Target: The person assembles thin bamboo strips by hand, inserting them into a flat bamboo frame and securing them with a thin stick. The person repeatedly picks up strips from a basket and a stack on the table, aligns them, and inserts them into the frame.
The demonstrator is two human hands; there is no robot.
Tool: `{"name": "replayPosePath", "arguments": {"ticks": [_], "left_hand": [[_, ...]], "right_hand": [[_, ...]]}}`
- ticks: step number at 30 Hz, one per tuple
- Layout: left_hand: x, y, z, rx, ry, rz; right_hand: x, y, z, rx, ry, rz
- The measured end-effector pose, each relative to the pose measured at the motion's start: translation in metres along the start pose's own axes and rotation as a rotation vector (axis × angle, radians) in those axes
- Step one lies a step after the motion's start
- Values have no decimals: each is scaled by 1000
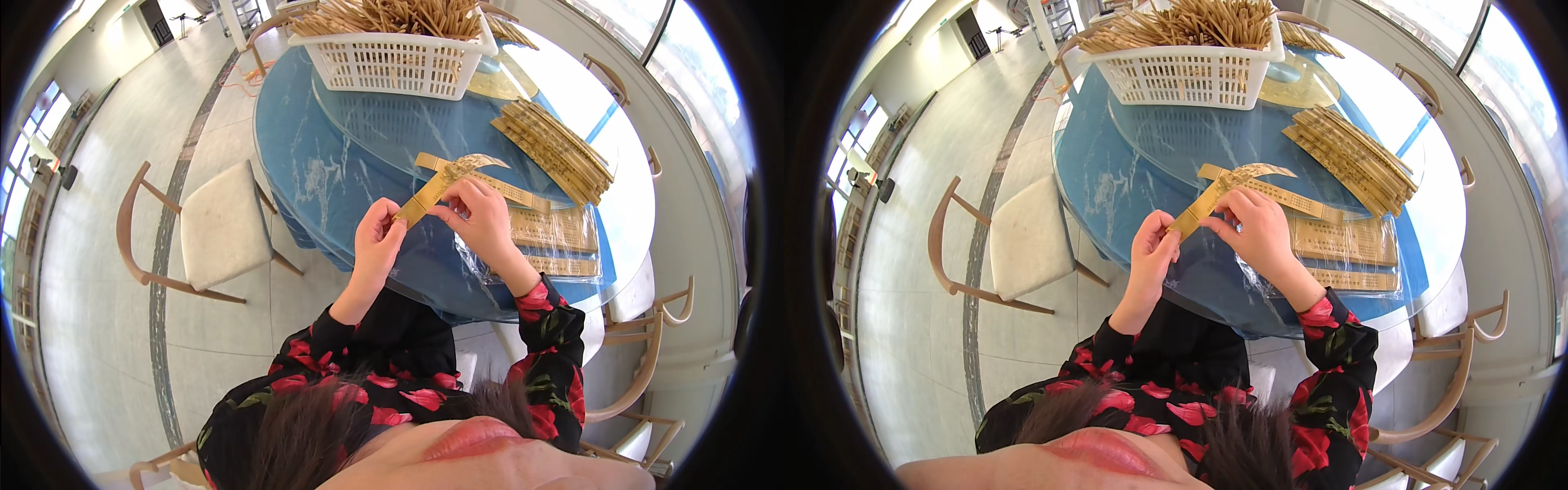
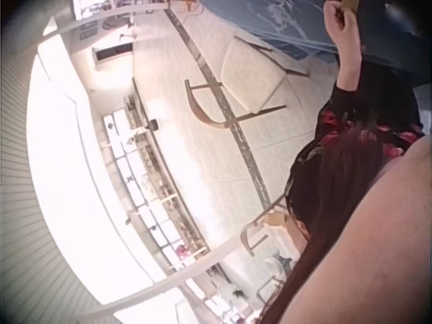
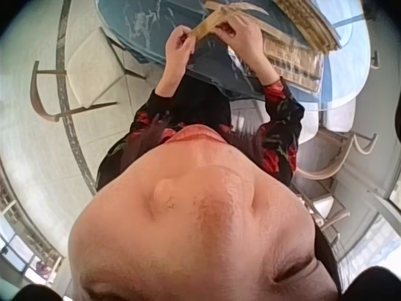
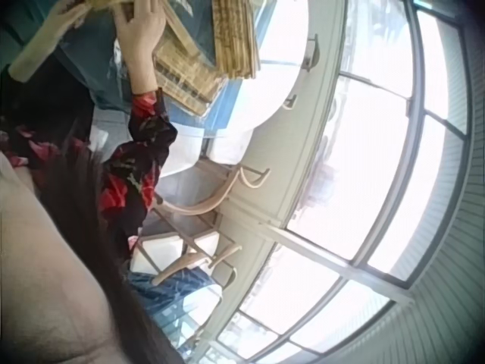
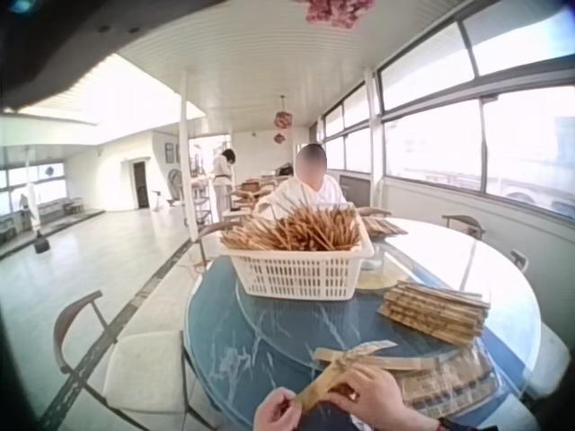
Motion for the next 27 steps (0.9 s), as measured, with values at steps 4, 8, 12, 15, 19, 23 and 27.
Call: {"name": "replayPosePath", "arguments": {"ticks": [4,8,12,15,19,23,27], "left_hand": [[-1,0,-2,33,-72,-18],[3,0,4,10,-94,-62],[2,-1,5,-10,-56,-41],[-2,0,1,-22,-38,-14],[1,2,3,17,-58,-19],[1,3,3,35,-103,-21],[-2,3,3,37,-138,-14]], "right_hand": [[10,-5,-3,5,277,366],[12,-4,-2,-178,301,468],[2,13,3,-103,231,397],[20,1,-3,28,243,568],[19,-5,-13,122,286,480],[8,-5,-10,174,272,459],[9,-6,-9,217,205,402]]}}
Point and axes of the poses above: each hand's wrist, its own y-axis away from the middle knuckle, its own z-axis out of the back of the hand, x = y × z, the point moved 1 cm from there along -y, towards the middle knuckle, and after that the axes turned 15 degrees about -y, right-handed, at the moved point
